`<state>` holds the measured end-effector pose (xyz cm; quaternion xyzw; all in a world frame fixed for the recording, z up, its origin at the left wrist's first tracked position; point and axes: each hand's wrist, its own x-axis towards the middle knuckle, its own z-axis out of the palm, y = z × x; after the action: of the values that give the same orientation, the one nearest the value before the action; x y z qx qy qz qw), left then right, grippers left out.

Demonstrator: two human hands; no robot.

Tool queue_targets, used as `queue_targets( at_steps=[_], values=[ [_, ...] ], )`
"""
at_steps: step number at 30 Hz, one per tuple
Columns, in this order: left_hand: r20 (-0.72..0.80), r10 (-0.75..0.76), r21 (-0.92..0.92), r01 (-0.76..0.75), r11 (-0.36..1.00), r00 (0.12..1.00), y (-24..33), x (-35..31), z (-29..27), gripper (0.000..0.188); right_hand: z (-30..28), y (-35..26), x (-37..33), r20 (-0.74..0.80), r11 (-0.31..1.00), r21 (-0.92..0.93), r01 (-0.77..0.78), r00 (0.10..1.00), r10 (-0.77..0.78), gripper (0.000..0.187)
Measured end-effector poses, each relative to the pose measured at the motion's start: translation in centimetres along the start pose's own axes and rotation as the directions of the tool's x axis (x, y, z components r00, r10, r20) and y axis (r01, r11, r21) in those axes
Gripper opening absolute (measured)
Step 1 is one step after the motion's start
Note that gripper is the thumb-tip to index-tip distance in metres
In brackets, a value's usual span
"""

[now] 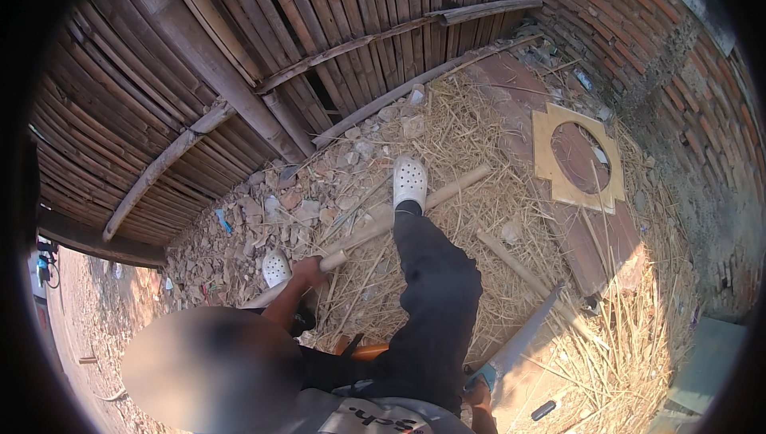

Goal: The person sits on a small stool and uses a hand saw to cut a long wooden stick. They hold the stick with their left hand and saw with their right hand, pausing briefly to reposition the stick before continuing the cut.

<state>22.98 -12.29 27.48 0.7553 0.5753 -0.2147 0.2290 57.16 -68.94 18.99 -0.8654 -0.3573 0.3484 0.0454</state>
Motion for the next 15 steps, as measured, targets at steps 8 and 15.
queue_targets(
  at_steps=[8, 15],
  values=[
    [0.046, 0.019, -0.132, -0.013, 0.991, 0.999, -14.5, -7.0, 7.4, 0.053, -2.0, -21.5, 1.0, -0.234, 0.905, 0.284, 0.316, 0.938, -0.254, 0.029],
    [0.038, 0.054, -0.207, -0.045, 0.977, 0.998, -25.9, -5.7, 9.4, 0.048, -1.8, -40.2, 8.0, -0.248, 0.765, 0.484, 0.424, 0.905, -0.345, 0.031]
  ],
)
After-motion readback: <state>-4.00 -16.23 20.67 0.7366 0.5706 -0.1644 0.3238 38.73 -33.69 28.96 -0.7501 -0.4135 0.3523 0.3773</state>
